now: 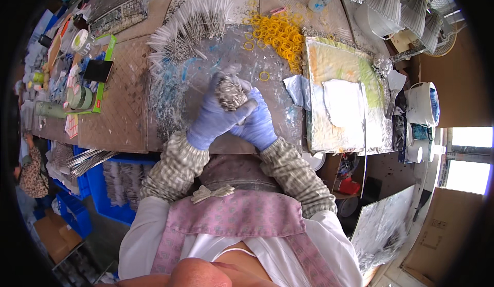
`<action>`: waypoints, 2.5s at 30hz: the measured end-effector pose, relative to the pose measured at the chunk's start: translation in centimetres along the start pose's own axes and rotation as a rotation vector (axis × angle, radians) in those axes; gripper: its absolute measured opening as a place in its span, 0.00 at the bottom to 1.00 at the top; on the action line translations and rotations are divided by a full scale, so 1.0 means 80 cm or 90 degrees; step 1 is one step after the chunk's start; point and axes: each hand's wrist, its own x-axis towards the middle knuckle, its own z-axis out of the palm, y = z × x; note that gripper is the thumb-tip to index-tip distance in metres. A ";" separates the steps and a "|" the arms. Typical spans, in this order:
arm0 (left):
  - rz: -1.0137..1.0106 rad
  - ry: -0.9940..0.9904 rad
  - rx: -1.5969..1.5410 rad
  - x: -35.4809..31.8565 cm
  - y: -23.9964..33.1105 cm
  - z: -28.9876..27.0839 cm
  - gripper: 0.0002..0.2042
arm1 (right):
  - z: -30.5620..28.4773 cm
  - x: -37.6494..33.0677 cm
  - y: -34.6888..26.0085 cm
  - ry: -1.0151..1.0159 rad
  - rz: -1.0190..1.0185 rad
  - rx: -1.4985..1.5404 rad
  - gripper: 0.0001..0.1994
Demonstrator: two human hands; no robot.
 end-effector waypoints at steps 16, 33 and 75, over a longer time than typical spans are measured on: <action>0.322 -0.032 0.156 0.002 0.013 0.012 0.38 | -0.008 -0.041 0.064 0.121 0.085 0.165 0.38; 0.149 0.272 -0.428 0.016 -0.035 0.060 0.28 | -0.102 0.067 -0.156 -0.150 -0.256 -0.475 0.51; 0.198 -0.254 0.452 -0.038 -0.012 -0.038 0.43 | -0.060 -0.055 0.011 -0.020 -0.076 -0.279 0.45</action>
